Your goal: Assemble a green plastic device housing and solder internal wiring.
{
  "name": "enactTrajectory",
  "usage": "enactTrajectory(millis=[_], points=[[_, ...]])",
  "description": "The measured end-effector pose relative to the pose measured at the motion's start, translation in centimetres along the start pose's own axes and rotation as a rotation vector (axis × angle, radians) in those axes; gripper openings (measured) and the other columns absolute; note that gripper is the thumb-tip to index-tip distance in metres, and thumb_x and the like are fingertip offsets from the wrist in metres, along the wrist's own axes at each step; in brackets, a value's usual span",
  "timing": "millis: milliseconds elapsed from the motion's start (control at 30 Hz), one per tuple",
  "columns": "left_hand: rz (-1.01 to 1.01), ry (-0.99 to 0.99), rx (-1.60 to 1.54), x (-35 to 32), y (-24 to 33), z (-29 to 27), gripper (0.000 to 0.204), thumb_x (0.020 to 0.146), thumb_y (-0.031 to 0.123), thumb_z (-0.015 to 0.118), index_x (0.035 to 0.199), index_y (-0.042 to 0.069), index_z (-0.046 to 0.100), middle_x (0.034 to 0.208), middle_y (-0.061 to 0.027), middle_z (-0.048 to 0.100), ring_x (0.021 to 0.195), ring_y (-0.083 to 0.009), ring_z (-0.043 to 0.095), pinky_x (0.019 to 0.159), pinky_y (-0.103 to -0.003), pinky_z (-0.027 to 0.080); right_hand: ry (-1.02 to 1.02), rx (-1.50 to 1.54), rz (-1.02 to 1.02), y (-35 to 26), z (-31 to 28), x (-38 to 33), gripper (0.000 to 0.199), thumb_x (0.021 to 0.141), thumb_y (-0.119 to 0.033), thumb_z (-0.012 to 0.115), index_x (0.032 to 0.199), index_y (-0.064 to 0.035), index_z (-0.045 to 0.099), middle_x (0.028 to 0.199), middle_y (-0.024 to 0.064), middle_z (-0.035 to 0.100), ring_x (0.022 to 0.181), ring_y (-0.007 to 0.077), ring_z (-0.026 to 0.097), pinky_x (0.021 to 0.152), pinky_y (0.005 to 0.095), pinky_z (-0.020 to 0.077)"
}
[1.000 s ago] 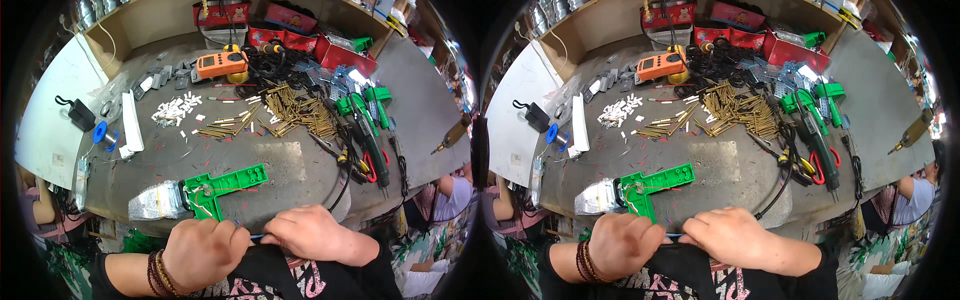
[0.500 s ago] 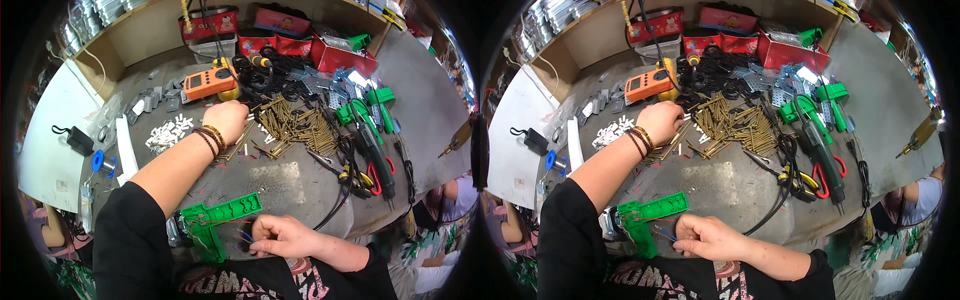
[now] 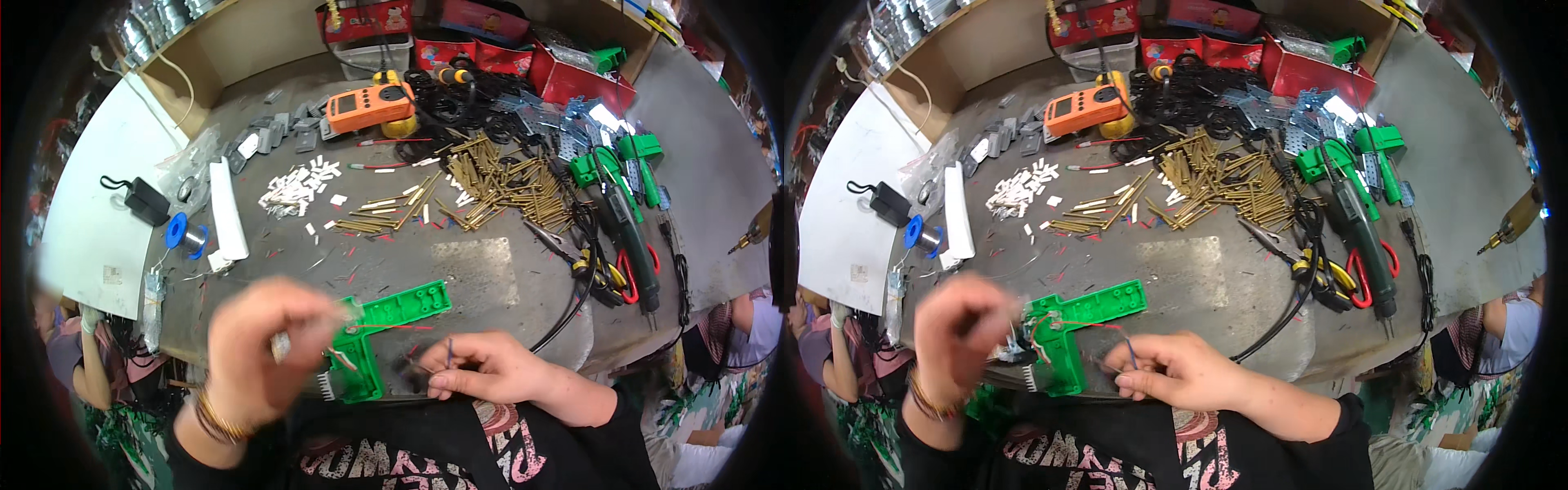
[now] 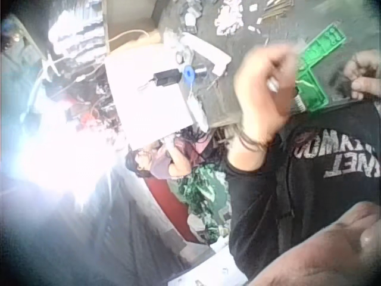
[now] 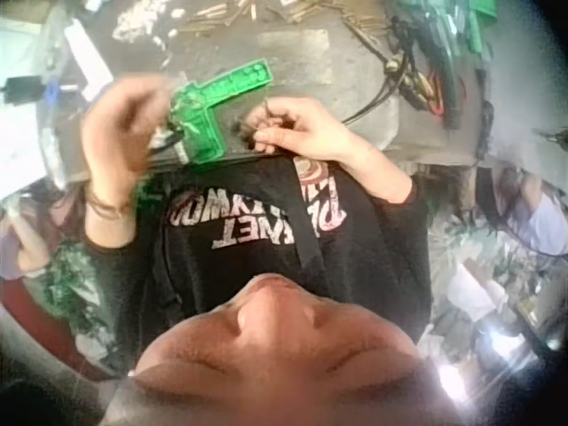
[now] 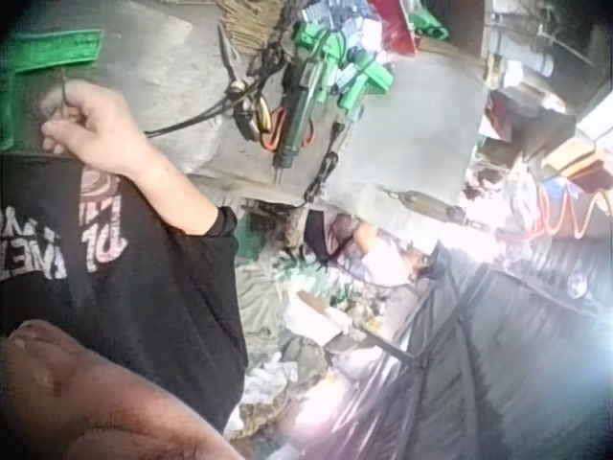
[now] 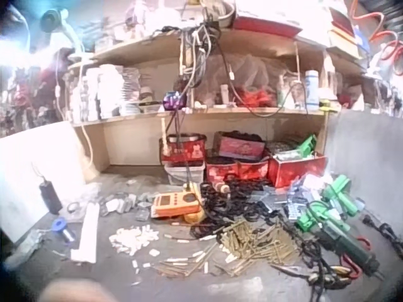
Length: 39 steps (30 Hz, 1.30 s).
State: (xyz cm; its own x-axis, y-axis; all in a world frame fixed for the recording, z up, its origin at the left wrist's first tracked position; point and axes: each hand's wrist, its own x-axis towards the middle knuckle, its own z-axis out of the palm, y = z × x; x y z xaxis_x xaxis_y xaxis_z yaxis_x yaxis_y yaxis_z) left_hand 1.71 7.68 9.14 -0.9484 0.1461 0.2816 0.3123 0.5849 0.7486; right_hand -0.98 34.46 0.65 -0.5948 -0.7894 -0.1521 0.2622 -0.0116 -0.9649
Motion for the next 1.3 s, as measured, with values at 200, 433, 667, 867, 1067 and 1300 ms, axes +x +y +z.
enactTrajectory(millis=[200,433,667,867,1067,1300], points=[[-0.094,-0.046,-0.314,-6.8,0.3,2.7,0.013,0.081,-0.003,0.076,0.092,0.002,0.069,0.089,-0.0080,0.069,0.078,-0.0160,0.067,0.068,-0.027,0.054,-0.015,-0.384,-0.270,-2.9,2.0,-0.1,0.016,0.091,-0.020,0.070,0.099,-0.0055,0.073,0.082,0.0109,0.070,0.072,0.0230,0.068,0.065,0.0297,0.0509],[-0.415,-0.177,-0.834,-8.0,-0.4,4.0,0.016,0.087,0.003,0.074,0.102,0.001,0.071,0.099,-0.0096,0.068,0.075,-0.0126,0.066,0.063,-0.024,0.055,0.071,-0.480,-0.263,-3.0,4.3,-0.1,0.013,0.088,-0.019,0.071,0.095,-0.0077,0.072,0.074,0.0080,0.067,0.061,0.0198,0.064,0.055,0.0311,0.0476],[0.365,0.043,0.163,-7.7,0.4,4.2,0.028,0.072,0.003,0.079,0.099,0.006,0.073,0.084,-0.0029,0.062,0.066,-0.0168,0.063,0.056,-0.029,0.050,0.169,-0.629,-0.331,-1.4,5.0,-0.4,0.009,0.085,-0.019,0.068,0.087,-0.0101,0.067,0.065,0.0063,0.061,0.055,0.0230,0.061,0.051,0.0356,0.0460],[0.358,0.016,0.309,-7.3,0.2,4.5,0.024,0.070,-0.005,0.080,0.090,0.002,0.069,0.078,-0.0073,0.066,0.068,-0.0188,0.066,0.059,-0.029,0.051,0.203,-0.734,-0.385,-0.8,4.5,-0.5,0.007,0.082,-0.016,0.066,0.087,-0.0108,0.067,0.068,0.0051,0.062,0.059,0.0243,0.062,0.054,0.0367,0.0487],[-0.359,-0.121,-0.704,-8.7,-0.8,4.1,0.015,0.087,0.003,0.073,0.100,-0.002,0.069,0.095,-0.0088,0.070,0.082,-0.0136,0.068,0.070,-0.025,0.055,0.165,-0.608,-0.428,-1.3,4.5,-0.7,0.008,0.082,-0.013,0.068,0.089,-0.0095,0.068,0.067,0.0028,0.062,0.055,0.0207,0.060,0.053,0.0333,0.0474],[-0.466,-0.210,-0.888,-8.9,-1.0,3.9,0.018,0.093,0.007,0.067,0.107,-0.005,0.064,0.095,-0.0063,0.069,0.083,-0.0096,0.066,0.074,-0.022,0.055,0.158,-0.661,-0.551,-1.2,4.8,-0.1,0.010,0.079,-0.007,0.071,0.089,-0.0046,0.071,0.062,0.0044,0.060,0.050,0.0207,0.057,0.047,0.0315,0.0431]])
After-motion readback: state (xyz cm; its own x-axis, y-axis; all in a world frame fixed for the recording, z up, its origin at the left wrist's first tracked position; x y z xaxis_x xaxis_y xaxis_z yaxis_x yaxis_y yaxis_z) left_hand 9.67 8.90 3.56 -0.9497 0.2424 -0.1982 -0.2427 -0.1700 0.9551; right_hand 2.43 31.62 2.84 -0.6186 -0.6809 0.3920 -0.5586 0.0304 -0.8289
